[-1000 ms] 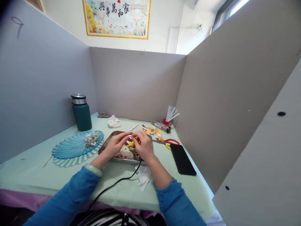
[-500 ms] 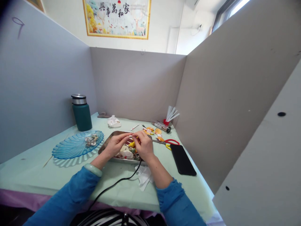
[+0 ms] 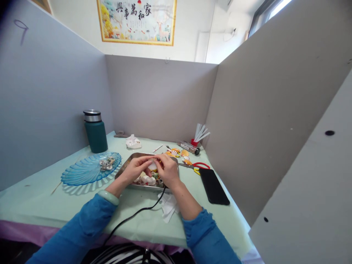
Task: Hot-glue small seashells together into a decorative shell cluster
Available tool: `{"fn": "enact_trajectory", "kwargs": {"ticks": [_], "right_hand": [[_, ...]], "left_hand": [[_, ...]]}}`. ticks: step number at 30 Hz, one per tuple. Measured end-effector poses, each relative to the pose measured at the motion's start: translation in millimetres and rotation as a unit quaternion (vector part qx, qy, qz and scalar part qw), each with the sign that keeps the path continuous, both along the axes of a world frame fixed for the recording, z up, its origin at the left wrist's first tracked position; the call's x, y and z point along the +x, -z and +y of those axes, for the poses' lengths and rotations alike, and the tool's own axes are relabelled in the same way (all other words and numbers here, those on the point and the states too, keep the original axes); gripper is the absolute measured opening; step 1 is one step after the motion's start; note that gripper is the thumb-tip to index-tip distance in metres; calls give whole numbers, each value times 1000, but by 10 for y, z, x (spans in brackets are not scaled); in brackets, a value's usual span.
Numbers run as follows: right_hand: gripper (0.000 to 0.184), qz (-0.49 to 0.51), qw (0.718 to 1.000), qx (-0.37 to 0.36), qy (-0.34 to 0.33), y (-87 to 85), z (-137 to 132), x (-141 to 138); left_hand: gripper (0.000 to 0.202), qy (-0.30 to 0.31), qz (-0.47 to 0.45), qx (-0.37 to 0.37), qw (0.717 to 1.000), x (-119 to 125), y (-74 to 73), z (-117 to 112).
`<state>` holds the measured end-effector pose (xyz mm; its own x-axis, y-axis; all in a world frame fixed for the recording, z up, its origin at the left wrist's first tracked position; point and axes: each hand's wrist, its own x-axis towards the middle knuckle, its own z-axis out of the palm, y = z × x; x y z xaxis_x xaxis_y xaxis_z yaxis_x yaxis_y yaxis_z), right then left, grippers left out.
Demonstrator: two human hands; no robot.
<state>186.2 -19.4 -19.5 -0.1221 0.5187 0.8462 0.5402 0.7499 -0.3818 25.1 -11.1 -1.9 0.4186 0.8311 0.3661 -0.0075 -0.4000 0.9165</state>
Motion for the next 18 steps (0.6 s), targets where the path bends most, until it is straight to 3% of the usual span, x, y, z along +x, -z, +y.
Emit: {"fn": "enact_trajectory", "kwargs": {"ticks": [13, 18], "right_hand": [[15, -3, 1000, 0, -9, 7, 11, 3], [14, 2, 1000, -10, 4, 25, 16, -6]], "left_hand": [[42, -3, 32, 28, 999, -31, 70, 68], [47, -7, 7, 6, 1000, -10, 69, 71]]}}
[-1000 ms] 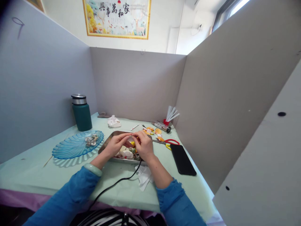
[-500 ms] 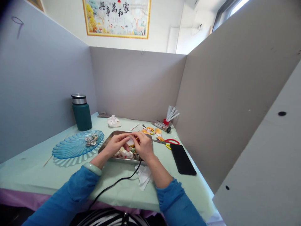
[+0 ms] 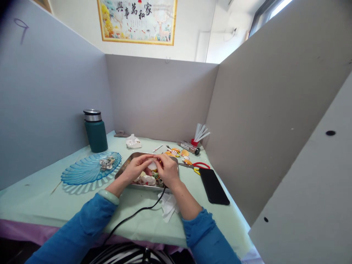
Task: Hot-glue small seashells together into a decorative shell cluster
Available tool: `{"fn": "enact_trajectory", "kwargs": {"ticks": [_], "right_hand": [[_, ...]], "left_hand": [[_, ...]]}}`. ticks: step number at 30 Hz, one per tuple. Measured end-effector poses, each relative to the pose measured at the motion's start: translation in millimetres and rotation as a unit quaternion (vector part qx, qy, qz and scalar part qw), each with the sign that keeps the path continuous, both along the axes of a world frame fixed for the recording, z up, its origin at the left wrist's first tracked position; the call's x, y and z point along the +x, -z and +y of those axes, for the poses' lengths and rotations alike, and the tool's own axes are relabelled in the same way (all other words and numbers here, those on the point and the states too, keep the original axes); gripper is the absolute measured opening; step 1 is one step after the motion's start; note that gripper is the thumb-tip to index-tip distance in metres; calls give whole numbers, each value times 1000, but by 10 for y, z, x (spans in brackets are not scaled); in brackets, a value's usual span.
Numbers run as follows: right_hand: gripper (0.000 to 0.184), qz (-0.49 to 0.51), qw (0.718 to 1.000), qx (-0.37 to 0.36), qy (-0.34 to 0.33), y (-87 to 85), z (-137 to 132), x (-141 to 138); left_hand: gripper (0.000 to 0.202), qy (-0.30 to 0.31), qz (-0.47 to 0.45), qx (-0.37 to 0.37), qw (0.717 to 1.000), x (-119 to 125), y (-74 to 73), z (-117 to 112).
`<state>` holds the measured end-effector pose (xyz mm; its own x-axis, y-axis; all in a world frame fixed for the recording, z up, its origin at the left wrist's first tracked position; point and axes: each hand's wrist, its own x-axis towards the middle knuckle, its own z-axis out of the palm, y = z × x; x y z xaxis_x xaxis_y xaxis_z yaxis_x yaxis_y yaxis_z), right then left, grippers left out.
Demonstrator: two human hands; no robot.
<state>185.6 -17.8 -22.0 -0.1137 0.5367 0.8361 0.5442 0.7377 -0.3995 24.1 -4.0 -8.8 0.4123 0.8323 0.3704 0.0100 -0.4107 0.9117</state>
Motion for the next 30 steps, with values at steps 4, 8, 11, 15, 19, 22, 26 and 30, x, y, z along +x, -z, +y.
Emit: {"fn": "enact_trajectory", "kwargs": {"ticks": [4, 8, 11, 15, 19, 22, 26, 30], "right_hand": [[12, 16, 1000, -5, 20, 22, 19, 3], [10, 12, 1000, 0, 21, 4, 9, 1], [12, 10, 1000, 2, 13, -19, -9, -4], [11, 13, 1000, 6, 13, -22, -11, -8], [13, 5, 1000, 14, 8, -21, -6, -3], [14, -6, 1000, 14, 7, -29, -10, 5], [13, -10, 1000, 15, 4, -37, -17, 9], [12, -6, 1000, 13, -1, -32, -21, 3]], "left_hand": [[48, -8, -21, -14, 1000, 1, 3, 16], [48, -25, -28, -18, 999, -7, 18, 51], [49, -29, -34, -23, 999, -10, 21, 59], [47, -34, -29, -21, 999, -14, 15, 46], [47, -38, -21, -27, 999, -17, 27, 53], [45, -36, -25, -30, 999, -17, 40, 73], [43, -33, -28, -21, 999, -20, 47, 85], [45, -29, -27, -27, 999, -23, 35, 68]]}}
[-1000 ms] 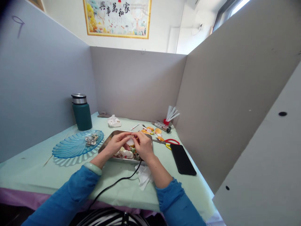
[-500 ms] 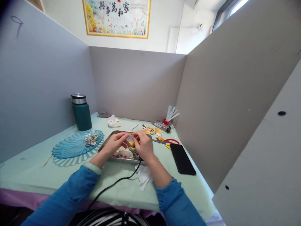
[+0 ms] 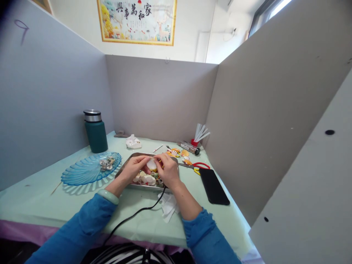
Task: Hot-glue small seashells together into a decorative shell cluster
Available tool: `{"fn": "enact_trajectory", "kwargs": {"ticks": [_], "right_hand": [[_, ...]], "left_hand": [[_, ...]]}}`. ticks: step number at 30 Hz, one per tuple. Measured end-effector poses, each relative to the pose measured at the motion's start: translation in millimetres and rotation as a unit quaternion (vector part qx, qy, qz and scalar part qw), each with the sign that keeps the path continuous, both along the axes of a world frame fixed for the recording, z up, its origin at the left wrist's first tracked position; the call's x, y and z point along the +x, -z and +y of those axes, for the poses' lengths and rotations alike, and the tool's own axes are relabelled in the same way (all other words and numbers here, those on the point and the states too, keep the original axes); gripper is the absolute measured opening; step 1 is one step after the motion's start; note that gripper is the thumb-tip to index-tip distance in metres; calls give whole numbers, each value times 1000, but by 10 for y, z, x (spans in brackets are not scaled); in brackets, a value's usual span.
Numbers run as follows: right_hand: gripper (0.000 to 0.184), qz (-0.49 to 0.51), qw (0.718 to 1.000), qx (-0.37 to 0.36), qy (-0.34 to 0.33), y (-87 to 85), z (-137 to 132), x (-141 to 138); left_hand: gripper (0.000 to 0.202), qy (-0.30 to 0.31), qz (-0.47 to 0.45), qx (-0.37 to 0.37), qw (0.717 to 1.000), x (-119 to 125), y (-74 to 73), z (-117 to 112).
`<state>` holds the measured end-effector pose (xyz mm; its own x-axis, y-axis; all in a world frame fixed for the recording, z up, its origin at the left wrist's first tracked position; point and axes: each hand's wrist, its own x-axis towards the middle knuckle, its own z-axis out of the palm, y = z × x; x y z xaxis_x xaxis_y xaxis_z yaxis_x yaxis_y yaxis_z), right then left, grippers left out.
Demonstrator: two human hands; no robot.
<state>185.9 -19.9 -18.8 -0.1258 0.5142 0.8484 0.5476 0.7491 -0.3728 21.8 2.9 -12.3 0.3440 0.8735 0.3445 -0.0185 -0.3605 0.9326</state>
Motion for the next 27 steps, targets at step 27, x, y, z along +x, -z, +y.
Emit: {"fn": "enact_trajectory", "kwargs": {"ticks": [27], "right_hand": [[15, -14, 1000, 9, 8, 21, -2, -13]], "left_hand": [[52, 36, -32, -50, 998, 11, -45, -54]]}}
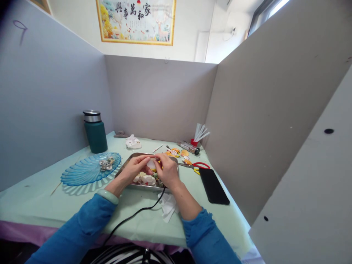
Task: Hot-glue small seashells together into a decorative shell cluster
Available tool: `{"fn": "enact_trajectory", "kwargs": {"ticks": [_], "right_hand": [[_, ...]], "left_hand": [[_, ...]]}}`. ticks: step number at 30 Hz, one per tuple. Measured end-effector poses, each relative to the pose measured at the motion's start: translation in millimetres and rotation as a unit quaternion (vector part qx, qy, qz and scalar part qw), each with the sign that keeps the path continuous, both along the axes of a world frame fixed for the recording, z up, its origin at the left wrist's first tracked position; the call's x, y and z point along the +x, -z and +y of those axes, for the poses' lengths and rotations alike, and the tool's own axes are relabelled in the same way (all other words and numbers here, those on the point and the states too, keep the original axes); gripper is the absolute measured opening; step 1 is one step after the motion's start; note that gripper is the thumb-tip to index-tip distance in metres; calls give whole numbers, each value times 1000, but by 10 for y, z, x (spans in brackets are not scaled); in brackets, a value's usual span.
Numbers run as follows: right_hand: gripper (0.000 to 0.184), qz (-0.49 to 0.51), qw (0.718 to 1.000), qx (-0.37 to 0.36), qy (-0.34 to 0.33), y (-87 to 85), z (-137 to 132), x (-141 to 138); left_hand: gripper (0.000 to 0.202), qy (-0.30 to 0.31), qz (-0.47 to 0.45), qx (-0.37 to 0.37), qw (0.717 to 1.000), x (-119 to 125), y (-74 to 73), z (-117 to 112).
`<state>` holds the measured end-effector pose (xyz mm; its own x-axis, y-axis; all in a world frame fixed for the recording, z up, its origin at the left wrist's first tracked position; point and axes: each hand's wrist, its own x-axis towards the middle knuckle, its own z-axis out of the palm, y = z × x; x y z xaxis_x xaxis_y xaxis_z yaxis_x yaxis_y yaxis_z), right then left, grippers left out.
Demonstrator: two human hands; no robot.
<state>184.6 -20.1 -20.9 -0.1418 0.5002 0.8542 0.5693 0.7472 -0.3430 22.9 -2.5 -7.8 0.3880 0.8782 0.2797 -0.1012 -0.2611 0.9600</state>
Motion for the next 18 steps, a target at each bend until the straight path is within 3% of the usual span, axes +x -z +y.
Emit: {"fn": "enact_trajectory", "kwargs": {"ticks": [9, 18], "right_hand": [[9, 2, 1000, 7, 15, -6, 9, 9], [11, -5, 1000, 13, 4, -25, 0, 9]], "left_hand": [[50, -19, -43, 6, 999, 7, -51, -48], [48, -25, -77, 33, 996, 11, -6, 7]]}}
